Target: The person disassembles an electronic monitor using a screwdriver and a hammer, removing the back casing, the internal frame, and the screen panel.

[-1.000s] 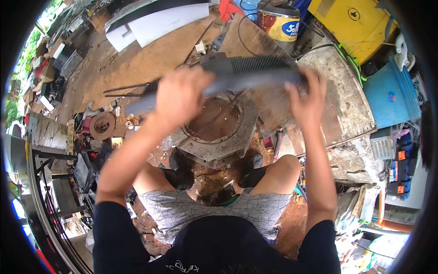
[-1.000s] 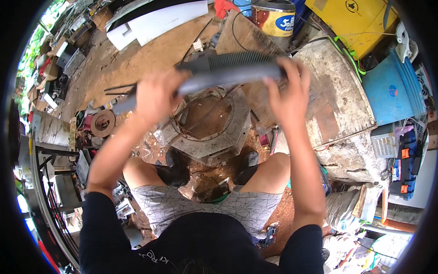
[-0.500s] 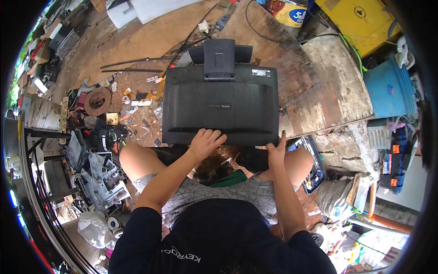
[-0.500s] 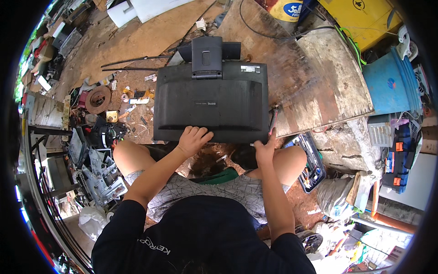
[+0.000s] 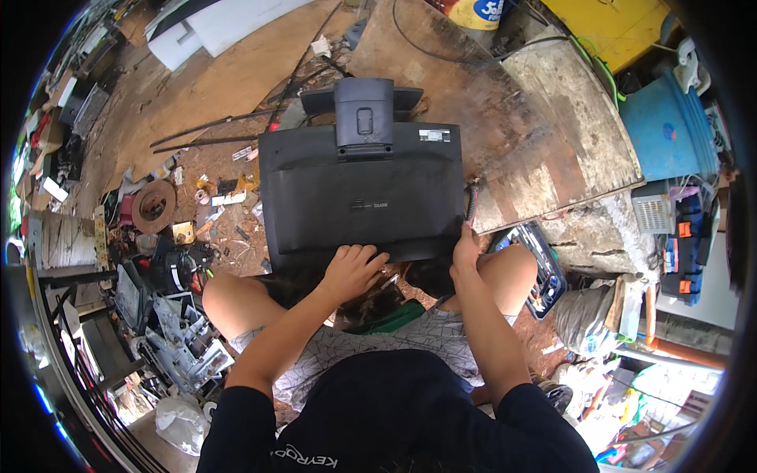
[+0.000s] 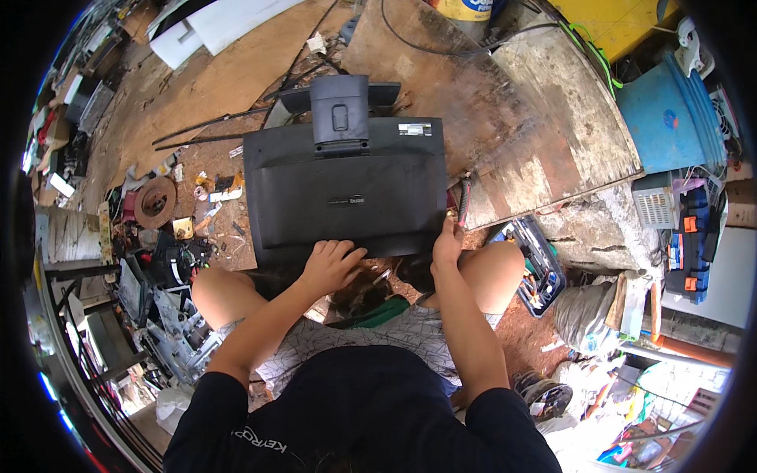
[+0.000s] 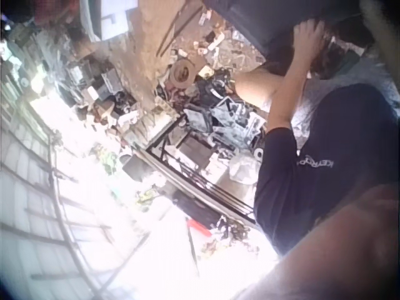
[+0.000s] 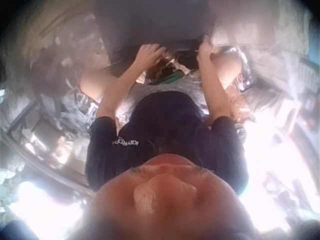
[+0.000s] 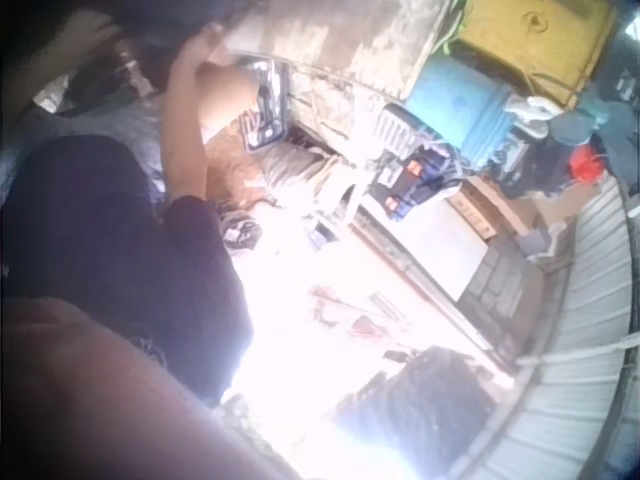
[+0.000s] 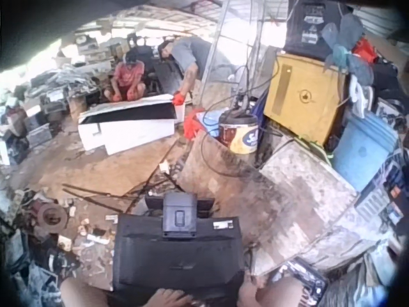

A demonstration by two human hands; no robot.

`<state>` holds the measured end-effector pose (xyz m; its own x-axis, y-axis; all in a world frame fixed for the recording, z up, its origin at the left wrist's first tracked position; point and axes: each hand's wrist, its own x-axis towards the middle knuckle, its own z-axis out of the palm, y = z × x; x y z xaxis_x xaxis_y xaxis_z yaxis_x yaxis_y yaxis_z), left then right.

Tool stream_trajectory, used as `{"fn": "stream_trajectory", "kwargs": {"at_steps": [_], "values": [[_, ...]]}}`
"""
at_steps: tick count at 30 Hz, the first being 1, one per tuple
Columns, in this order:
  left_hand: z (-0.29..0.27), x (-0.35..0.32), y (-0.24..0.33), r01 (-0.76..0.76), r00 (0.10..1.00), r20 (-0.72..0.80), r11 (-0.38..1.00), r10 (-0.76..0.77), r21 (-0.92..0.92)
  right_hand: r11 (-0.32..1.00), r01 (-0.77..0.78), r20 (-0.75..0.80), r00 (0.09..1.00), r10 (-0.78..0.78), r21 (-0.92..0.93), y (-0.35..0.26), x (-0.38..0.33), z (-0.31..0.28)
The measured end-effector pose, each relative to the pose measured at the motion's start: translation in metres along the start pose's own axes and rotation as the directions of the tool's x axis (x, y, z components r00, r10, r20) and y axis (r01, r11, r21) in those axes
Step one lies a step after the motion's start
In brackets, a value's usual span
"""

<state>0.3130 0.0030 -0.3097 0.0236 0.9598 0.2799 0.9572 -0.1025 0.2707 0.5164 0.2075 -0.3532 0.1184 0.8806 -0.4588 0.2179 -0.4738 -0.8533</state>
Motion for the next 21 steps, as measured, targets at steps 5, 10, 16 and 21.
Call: {"fn": "stream_trajectory", "kwargs": {"at_steps": [5, 10, 16, 21], "values": [[-0.025, 0.016, -0.007, 0.148, 0.982, -0.098, 0.98, -0.162, -0.136, 0.921, 0.385, 0.139, 0.911, -0.389, 0.058, -0.06, -0.023, -0.003], [-0.037, 0.047, -0.034, 0.342, 0.901, -0.257, 0.936, -0.351, -0.078, 0.712, 0.667, 0.091, 0.741, -0.666, -0.22, -0.128, -0.004, -0.06], [-0.029, 0.076, -0.052, 0.408, 0.874, -0.277, 0.913, -0.399, -0.026, 0.813, 0.486, -0.155, 0.82, -0.551, -0.322, -0.08, 0.114, -0.18], [-0.027, 0.08, -0.049, 0.461, 0.872, -0.229, 0.884, -0.433, 0.08, 0.632, 0.125, -0.19, 0.894, -0.407, -0.765, 0.055, 0.148, -0.264]]}}
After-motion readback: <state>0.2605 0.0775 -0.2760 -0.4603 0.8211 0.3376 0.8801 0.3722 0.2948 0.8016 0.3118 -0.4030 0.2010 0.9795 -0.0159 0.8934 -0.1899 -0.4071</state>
